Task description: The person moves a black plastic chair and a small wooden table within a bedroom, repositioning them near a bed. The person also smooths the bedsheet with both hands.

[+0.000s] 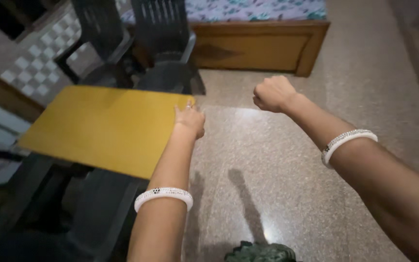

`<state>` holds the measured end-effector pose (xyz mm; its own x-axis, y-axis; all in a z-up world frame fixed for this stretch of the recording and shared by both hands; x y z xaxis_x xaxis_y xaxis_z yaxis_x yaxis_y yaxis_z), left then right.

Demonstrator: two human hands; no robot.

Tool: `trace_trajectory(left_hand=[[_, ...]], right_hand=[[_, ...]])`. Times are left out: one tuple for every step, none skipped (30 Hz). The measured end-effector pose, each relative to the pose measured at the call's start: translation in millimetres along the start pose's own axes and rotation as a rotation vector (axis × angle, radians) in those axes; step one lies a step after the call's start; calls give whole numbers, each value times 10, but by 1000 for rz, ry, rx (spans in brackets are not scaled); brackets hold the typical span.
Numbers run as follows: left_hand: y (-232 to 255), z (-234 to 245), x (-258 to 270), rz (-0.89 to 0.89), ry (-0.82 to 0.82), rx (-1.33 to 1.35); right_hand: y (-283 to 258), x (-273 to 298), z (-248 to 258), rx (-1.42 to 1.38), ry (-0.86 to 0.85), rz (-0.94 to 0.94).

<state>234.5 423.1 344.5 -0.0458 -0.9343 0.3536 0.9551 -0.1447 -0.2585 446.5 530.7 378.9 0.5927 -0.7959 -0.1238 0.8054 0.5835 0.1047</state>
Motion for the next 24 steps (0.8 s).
trace_trajectory(left_hand=[[-22,53,-47,0,19,-9],[-20,67,-79,-3,32,-12],[-18,63,-112,-13,17,-9],[-37,65,-136,-18,2,-8],[-50,69,-164,-23,-13,-8],[-56,87,-192,-29,-2,-17],[-47,107,-228,-36,9,-26],[-16,121,-265,-42,18,-34],[24,136,-300,-48,20,-41],[50,161,-320,-51,23,-48],[81,192,-335,-54,27,-56],[123,237,-364,-71,26,-69],[169,291,-401,-87,24,-83],[218,338,-436,-107,23,-97],[263,378,-470,-122,27,-104],[327,411,-514,-139,31,-112],[387,438,-567,-157,34,-120],[451,472,-643,-177,42,-129],[514,508,-729,-197,50,-138],[601,529,-812,-221,57,-147],[695,538,-892,-242,56,-152],[786,576,-991,-260,57,-160],[884,619,-1090,-278,59,-167],[996,656,-1179,-300,64,-182]], right_hand=[[81,29,26,37,1,-24],[135,68,58,26,19,-36],[180,97,95,16,37,-47],[211,119,140,4,59,-55],[251,155,148,33,38,-74],[282,200,152,59,17,-93],[310,242,154,86,-4,-112],[320,282,155,111,-9,-112],[325,317,154,137,-14,-112],[313,340,163,162,-17,-110],[314,365,154,171,-48,-125],[328,383,140,177,-78,-141],[354,403,125,182,-109,-156],[354,427,142,194,-86,-138],[351,450,154,206,-63,-119],[366,492,163,219,-41,-103],[405,523,151,225,-61,-114],[451,545,136,231,-83,-127],[498,570,118,237,-105,-140],[543,626,109,235,-100,-153],[596,685,96,234,-96,-165],[685,720,91,233,-87,-178],[794,765,73,226,-93,-196],[900,830,45,219,-99,-215]])
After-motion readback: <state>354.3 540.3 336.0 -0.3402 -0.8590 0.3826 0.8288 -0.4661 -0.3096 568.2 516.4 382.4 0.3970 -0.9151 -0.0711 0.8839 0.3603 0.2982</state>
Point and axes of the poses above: each hand's wrist, its own x-axis away from the middle knuckle, its own z-axis out of the back of the hand, y = z × x, the point moved 7 cm from there along -x, towards the middle knuckle, and after that the axes turned 13 degrees about -z, right-handed, at the moved point
